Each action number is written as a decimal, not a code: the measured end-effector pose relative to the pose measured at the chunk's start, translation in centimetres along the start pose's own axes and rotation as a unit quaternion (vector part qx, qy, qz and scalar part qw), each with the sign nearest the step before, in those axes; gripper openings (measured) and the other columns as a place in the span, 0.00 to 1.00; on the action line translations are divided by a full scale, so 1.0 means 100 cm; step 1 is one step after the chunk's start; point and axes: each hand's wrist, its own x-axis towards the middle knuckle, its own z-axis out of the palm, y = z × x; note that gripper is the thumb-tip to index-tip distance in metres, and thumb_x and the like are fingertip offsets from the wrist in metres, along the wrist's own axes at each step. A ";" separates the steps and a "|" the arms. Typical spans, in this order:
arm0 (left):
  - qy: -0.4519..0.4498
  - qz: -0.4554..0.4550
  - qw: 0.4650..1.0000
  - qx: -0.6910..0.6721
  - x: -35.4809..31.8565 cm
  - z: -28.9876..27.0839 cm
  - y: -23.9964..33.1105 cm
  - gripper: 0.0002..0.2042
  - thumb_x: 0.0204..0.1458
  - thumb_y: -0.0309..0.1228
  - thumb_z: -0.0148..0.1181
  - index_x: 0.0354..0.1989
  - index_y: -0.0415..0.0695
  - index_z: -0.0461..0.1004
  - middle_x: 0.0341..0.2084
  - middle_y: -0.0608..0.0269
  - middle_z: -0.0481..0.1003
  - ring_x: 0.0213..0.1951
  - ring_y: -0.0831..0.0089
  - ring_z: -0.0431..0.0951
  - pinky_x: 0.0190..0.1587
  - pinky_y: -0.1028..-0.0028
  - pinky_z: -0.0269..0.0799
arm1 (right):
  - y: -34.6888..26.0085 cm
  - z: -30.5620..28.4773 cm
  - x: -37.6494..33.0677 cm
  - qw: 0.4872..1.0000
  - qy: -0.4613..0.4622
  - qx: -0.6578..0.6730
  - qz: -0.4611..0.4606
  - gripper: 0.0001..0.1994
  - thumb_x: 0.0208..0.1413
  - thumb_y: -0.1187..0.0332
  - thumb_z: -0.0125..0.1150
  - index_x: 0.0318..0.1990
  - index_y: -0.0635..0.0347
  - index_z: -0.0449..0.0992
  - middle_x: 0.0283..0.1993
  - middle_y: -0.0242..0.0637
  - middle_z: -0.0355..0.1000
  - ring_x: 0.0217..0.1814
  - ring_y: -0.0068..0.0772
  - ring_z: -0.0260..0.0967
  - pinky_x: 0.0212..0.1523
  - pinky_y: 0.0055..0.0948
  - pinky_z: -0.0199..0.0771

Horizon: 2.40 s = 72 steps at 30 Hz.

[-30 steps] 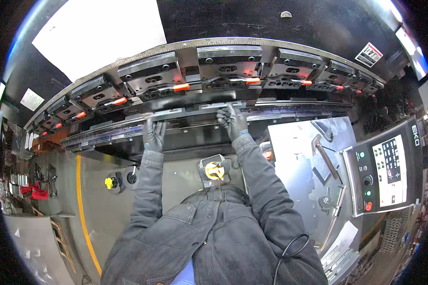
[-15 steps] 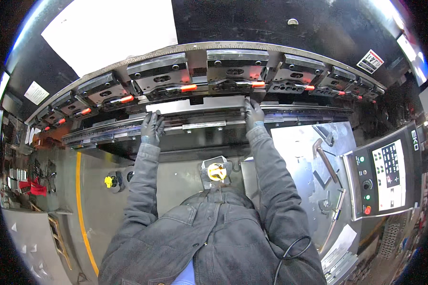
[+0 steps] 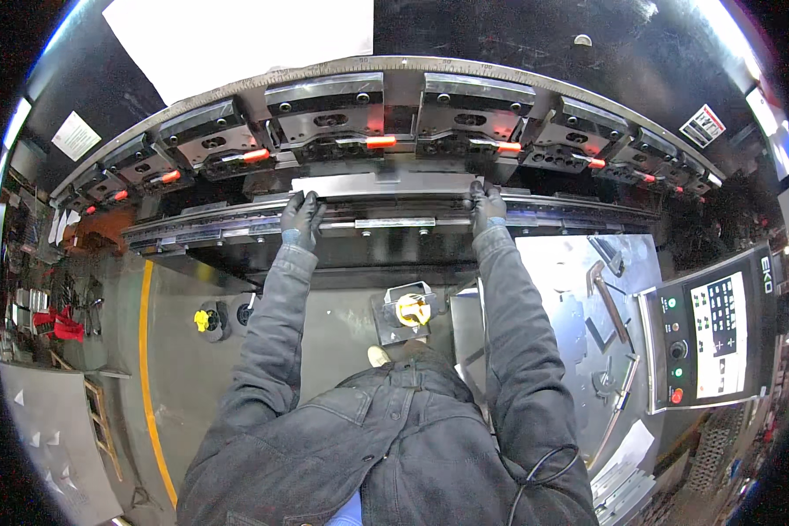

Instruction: Bending metal sheets using a press brake and measuring the resulting parts with digital calipers.

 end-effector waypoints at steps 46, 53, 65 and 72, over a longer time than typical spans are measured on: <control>-0.563 -0.305 0.744 0.191 -0.291 0.255 -0.202 0.16 0.45 0.36 0.49 0.39 0.38 0.65 0.31 0.56 0.68 0.32 0.72 0.68 0.35 0.75 0.64 | -0.116 -0.229 -0.409 0.944 0.198 -0.244 0.104 0.16 0.41 0.70 0.56 0.41 0.63 0.68 0.27 0.31 0.67 0.28 0.21 0.60 0.31 0.20 0.62; -0.637 -0.060 0.598 0.483 -0.239 0.284 -0.283 0.20 0.44 0.38 0.55 0.44 0.41 0.65 0.33 0.59 0.70 0.33 0.71 0.69 0.33 0.75 0.66 | -0.104 -0.216 -0.400 0.939 0.240 -0.233 0.073 0.13 0.42 0.71 0.53 0.38 0.63 0.68 0.28 0.32 0.69 0.25 0.22 0.61 0.28 0.19 0.61; -0.842 0.374 0.305 0.239 -0.388 0.155 -0.118 0.21 0.40 0.40 0.52 0.44 0.48 0.64 0.47 0.62 0.62 0.53 0.62 0.57 0.51 0.51 0.49 | -0.162 -0.438 -0.403 0.595 0.361 -0.717 0.042 0.21 0.35 0.69 0.50 0.44 0.53 0.65 0.38 0.43 0.66 0.37 0.50 0.63 0.36 0.39 0.65; -0.809 0.472 0.252 0.244 -0.386 0.109 -0.164 0.16 0.42 0.41 0.48 0.39 0.50 0.68 0.50 0.67 0.60 0.55 0.64 0.54 0.53 0.50 0.41 | -0.162 -0.469 -0.393 0.552 0.343 -0.746 0.149 0.18 0.32 0.68 0.50 0.38 0.51 0.67 0.33 0.45 0.66 0.30 0.52 0.64 0.29 0.41 0.64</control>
